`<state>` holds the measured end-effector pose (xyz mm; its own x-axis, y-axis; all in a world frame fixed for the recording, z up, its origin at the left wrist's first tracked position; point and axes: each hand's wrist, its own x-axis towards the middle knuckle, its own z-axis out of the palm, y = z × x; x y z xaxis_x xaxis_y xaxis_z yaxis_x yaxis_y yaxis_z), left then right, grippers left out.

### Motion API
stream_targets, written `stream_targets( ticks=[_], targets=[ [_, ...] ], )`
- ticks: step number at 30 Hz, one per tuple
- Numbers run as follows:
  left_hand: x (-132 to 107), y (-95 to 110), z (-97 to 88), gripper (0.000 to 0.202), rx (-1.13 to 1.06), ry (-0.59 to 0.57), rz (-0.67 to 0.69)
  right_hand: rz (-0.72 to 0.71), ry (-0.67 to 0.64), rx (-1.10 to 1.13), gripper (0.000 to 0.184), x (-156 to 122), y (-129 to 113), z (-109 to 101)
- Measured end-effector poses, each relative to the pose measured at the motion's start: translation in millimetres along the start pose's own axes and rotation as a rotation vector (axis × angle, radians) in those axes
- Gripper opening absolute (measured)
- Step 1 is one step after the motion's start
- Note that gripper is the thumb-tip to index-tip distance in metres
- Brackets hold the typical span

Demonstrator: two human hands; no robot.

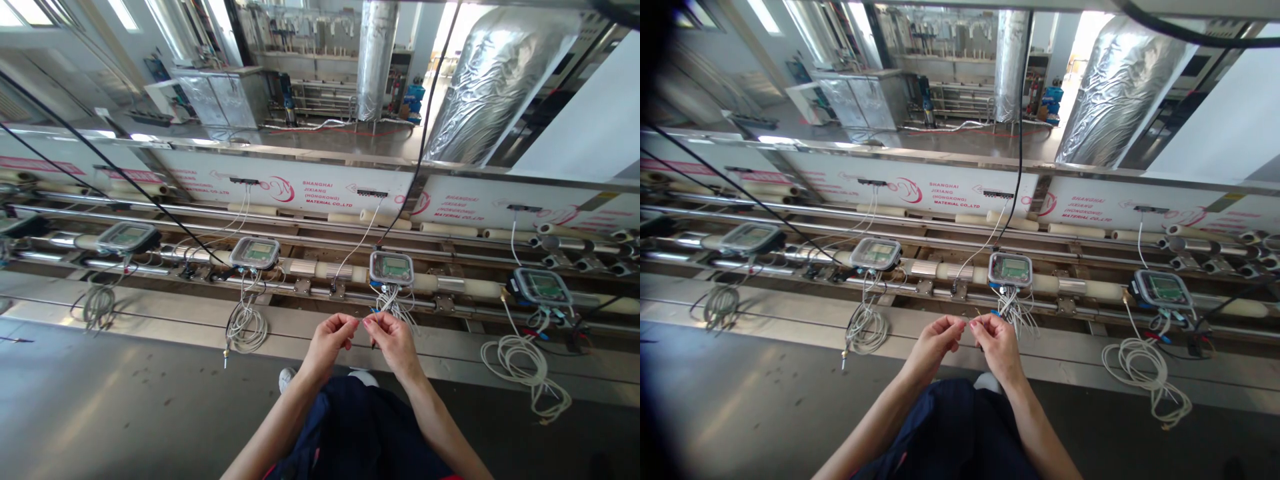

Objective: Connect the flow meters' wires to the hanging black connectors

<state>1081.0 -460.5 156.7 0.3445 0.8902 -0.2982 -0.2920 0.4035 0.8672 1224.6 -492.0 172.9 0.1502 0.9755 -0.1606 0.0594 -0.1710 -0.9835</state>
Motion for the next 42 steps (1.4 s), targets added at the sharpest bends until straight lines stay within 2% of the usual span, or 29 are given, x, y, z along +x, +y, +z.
stream_targets(
  ticks=[3, 8, 11, 14, 16, 24, 29, 31, 32, 34, 37, 42],
  targets=[
    [-1, -1, 0.0, 0.03, -0.023, -0.014, 0.005, 0.011, 0.004, -0.005, 0.029, 0, 1, -2],
    [2, 6, -5.9, 0.028, 0.215, -0.019, 0.156, 0.024, -0.051, -0.016, 0.028, 1, 1, -5],
    [3, 16, -12.2, 0.015, 0.516, -0.039, 0.37, 0.055, -0.085, -0.005, 0.028, 1, 1, -5],
    [3, 27, -18.3, 0.013, 0.817, -0.153, 0.656, 0.112, -0.099, 0.046, 0.029, 1, -2, -5],
    [2, 33, -21.4, 0.011, 0.933, -0.232, 0.763, 0.151, -0.111, 0.094, 0.03, 1, -4, -5],
    [2, 39, -27.9, 0.011, 1.136, -0.353, 0.914, 0.192, -0.157, 0.171, 0.032, -1, -9, -5],
    [2, 48, -31.1, 0.022, 1.381, -0.453, 0.978, 0.211, -0.161, 0.149, 0.034, -2, -12, -8],
    [3, 52, -34.3, 0.026, 1.419, -0.479, 0.986, 0.21, -0.165, 0.154, 0.033, -2, -12, -11],
    [3, 53, -35.9, 0.027, 1.395, -0.446, 0.975, 0.205, -0.161, 0.164, 0.033, -2, -12, -12],
    [3, 53, -37.5, 0.023, 1.268, -0.303, 0.919, 0.194, -0.14, 0.187, 0.033, -2, -12, -14],
    [-1, 46, -32.8, 0.013, 1.05, -0.131, 0.771, 0.175, -0.106, 0.193, 0.035, -1, -9, -14],
    [-8, 21, -15.8, 0.017, 0.755, -0.039, 0.426, 0.121, -0.102, 0.126, 0.034, 0, -5, -8]
  ],
)
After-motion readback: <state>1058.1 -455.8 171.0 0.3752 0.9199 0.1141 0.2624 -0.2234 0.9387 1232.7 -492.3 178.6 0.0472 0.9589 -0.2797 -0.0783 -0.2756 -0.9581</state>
